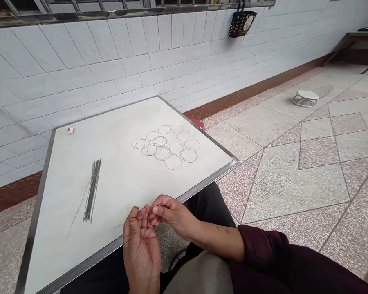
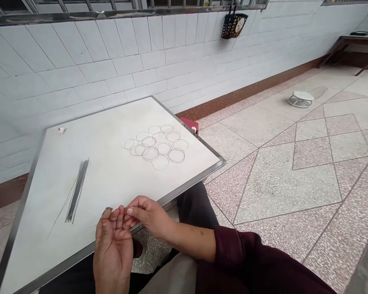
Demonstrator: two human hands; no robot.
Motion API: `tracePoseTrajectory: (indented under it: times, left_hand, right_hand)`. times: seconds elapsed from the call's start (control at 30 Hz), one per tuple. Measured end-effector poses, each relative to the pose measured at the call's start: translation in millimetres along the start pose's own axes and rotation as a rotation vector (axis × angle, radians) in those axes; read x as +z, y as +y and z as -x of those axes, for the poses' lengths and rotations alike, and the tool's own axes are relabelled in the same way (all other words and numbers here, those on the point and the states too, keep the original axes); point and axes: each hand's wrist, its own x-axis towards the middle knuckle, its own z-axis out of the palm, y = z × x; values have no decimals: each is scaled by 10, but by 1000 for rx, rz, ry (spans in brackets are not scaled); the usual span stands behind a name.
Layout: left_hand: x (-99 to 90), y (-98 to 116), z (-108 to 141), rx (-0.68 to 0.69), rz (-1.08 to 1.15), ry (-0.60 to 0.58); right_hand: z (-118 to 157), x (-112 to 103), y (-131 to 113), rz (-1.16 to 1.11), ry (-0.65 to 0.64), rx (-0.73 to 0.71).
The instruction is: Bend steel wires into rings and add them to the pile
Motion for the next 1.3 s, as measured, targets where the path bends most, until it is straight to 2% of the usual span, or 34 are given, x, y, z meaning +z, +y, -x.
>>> tracePoseTrajectory:
  times: [0.27, 0.47, 0.67, 0.83, 0.9, 1.1, 1.3]
  left_hand:
    - [-23, 67, 27, -71, 81, 65]
    - [4, 154, 65, -108, 172, 48]
    - [-32, 214, 107, -60, 197, 45]
    - [-25, 266, 118, -45, 179, 32]
    - [-7, 281, 120, -44, 178, 30]
    - [24, 299, 142, -49, 178, 13]
    - [-2, 301, 192, -48, 172, 8]
  right_hand:
    - [54, -12, -32, 91, -45, -20]
    - [80, 6, -53, 128, -87, -30]
    - [100, -5, -108, 160, -144, -23]
    - [159, -32, -189, 233, -243, -25]
    - [177, -37, -192, 222, -231, -52]
    - [201, -8, -108, 76, -90, -157]
    - [284, 76, -37, -87, -75, -250]
